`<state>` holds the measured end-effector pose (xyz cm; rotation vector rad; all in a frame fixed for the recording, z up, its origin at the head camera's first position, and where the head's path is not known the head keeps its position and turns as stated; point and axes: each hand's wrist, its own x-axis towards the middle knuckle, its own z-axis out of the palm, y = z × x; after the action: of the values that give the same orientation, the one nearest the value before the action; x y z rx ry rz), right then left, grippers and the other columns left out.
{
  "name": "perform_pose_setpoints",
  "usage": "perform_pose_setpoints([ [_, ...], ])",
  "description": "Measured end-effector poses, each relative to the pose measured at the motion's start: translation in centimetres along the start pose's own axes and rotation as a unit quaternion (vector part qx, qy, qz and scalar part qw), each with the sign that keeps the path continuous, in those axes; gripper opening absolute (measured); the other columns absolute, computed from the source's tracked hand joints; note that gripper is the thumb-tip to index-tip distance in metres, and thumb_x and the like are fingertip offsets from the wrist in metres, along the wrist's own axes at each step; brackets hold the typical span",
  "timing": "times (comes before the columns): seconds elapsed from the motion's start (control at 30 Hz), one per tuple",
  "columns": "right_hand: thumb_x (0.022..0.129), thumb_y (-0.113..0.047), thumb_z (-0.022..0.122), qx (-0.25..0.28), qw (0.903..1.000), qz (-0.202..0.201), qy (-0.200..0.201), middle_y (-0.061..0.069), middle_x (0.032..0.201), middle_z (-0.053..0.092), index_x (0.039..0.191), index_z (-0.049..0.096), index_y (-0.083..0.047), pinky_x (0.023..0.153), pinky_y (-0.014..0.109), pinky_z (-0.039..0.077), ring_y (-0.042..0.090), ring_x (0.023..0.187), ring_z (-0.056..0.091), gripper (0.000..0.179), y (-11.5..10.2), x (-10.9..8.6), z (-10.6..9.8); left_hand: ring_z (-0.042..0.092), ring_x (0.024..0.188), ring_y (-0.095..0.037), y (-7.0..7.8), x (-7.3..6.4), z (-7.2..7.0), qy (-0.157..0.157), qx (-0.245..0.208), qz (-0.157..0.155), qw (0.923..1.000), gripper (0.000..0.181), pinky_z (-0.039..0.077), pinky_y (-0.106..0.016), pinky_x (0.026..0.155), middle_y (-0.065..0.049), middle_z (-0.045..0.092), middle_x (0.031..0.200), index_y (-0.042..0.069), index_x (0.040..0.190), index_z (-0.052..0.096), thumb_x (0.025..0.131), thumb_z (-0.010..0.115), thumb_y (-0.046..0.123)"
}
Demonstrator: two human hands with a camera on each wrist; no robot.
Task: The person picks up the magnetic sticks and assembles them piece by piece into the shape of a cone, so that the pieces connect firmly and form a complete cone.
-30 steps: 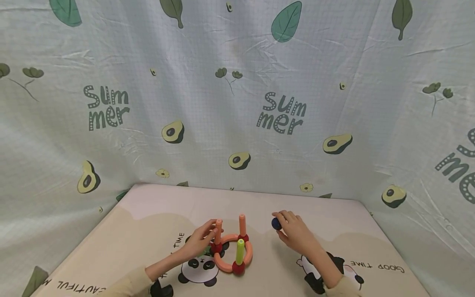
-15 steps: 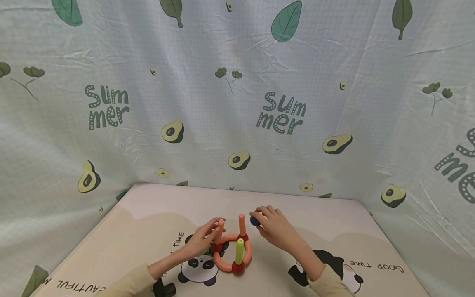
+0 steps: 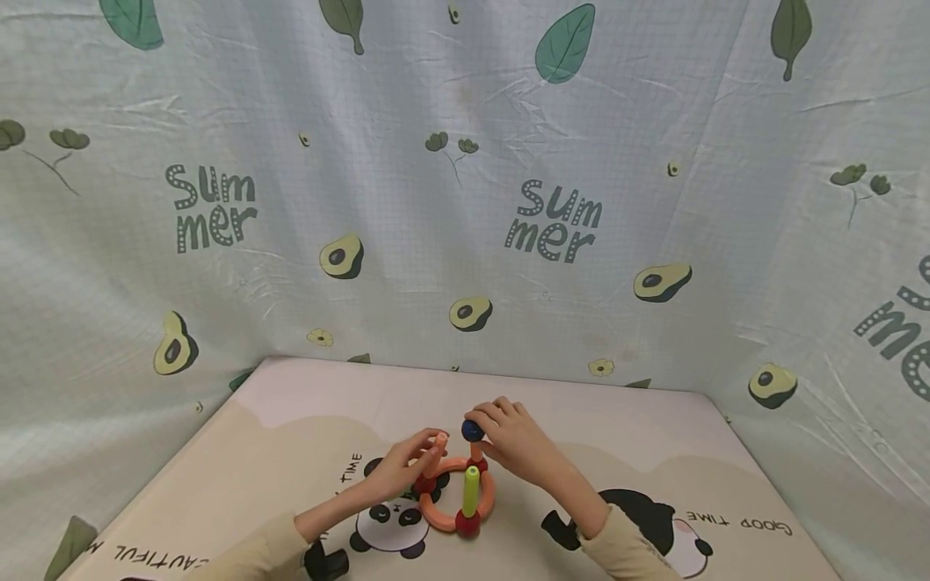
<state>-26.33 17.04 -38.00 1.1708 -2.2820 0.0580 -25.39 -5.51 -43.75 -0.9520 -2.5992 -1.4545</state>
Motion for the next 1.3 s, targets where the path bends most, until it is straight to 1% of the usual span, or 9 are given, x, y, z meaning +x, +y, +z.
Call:
perform_pose_setpoints([
  [0.3,0.077,-0.022,0.068,0.003,0.9999,-0.009,-0.006,-0.005,0.108,0.056,0.116,0.054,-0.017,0.078,0.032,0.041,0.012,0.098,0.047,0.042,-0.7,0.9,0.2,0.058,0.098,-0.033,0.2,0.1,0.1,-0.015,0.002,-0.003,0.9999,0.034,0.051,-0.038,0.074,-0.019,0.053,0.121,0.007,0.125,0.045,0.096,0.037,0.024],
  [0.63,0.078,-0.022,0.067,0.005,0.9997,-0.019,-0.012,-0.006,0.108,0.058,0.118,0.053,-0.019,0.077,0.031,0.041,0.012,0.098,0.047,0.043,-1.1,1.4,0.5,0.058,0.099,-0.033,0.1,0.2,0.2,-0.016,-0.004,0.002,0.9999,0.033,0.05,-0.039,0.077,-0.018,0.054,0.12,0.007,0.123,0.045,0.096,0.038,0.024],
  [0.73,0.077,-0.022,0.068,0.005,0.9997,-0.024,-0.006,-0.007,0.107,0.058,0.119,0.053,-0.02,0.076,0.03,0.041,0.012,0.097,0.047,0.044,-1.1,1.4,0.8,0.058,0.101,-0.033,0.6,0.1,0.2,-0.014,-0.001,0.004,0.9999,0.031,0.049,-0.04,0.079,-0.018,0.053,0.122,0.007,0.124,0.044,0.096,0.038,0.02],
  [0.87,0.077,-0.023,0.068,0.007,0.9995,-0.03,0.001,-0.007,0.107,0.057,0.12,0.053,-0.019,0.076,0.03,0.041,0.012,0.098,0.048,0.046,-1.1,1.4,1.1,0.057,0.099,-0.037,2.1,-0.2,-0.2,-0.017,-0.014,0.007,0.9997,0.03,0.048,-0.044,0.079,-0.023,0.052,0.121,0.003,0.123,0.044,0.095,0.038,0.012],
  [0.93,0.076,-0.023,0.069,0.007,0.9995,-0.03,0.001,-0.006,0.107,0.057,0.121,0.053,-0.018,0.077,0.03,0.041,0.012,0.098,0.048,0.047,-1.1,1.3,1.1,0.056,0.099,-0.039,2.3,-0.3,-0.3,-0.018,-0.02,0.005,0.9996,0.029,0.048,-0.046,0.079,-0.025,0.051,0.12,0.001,0.122,0.044,0.095,0.038,0.01],
  [1.0,0.076,-0.023,0.069,0.012,0.9996,-0.026,0.001,-0.006,0.108,0.057,0.121,0.053,-0.017,0.078,0.03,0.041,0.012,0.098,0.048,0.048,-1.0,1.3,1.2,0.057,0.099,-0.037,2.0,-0.2,-0.2,-0.016,-0.013,0.003,0.9998,0.028,0.048,-0.045,0.078,-0.023,0.051,0.12,0.003,0.121,0.044,0.095,0.039,0.012],
  [1.1,0.075,-0.022,0.07,0.039,0.9992,-0.01,0.004,-0.004,0.11,0.057,0.12,0.053,-0.016,0.078,0.031,0.043,0.012,0.098,0.049,0.049,-0.8,1.2,1.3,0.057,0.1,-0.033,0.8,0.1,0.3,-0.008,-0.002,-0.001,1.0,0.028,0.049,-0.041,0.08,-0.019,0.053,0.121,0.007,0.121,0.045,0.095,0.039,0.018],
  [1.2,0.075,-0.02,0.07,0.077,0.9968,0.013,0.014,-0.002,0.11,0.058,0.119,0.055,-0.015,0.08,0.031,0.045,0.011,0.098,0.05,0.047,-0.5,1.1,1.6,0.058,0.1,-0.03,0.1,0.3,0.4,-0.001,-0.001,0.007,1.0,0.028,0.049,-0.038,0.079,-0.016,0.055,0.119,0.01,0.119,0.047,0.095,0.04,0.022],
  [1.3,0.075,-0.016,0.07,0.118,0.9922,0.033,0.023,-0.001,0.11,0.058,0.118,0.055,-0.014,0.081,0.03,0.046,0.012,0.098,0.052,0.045,-0.1,0.8,2.0,0.058,0.1,-0.03,-0.2,0.4,0.5,0.006,-0.005,0.019,0.9998,0.027,0.049,-0.037,0.079,-0.016,0.057,0.116,0.01,0.119,0.048,0.095,0.04,0.021],
])
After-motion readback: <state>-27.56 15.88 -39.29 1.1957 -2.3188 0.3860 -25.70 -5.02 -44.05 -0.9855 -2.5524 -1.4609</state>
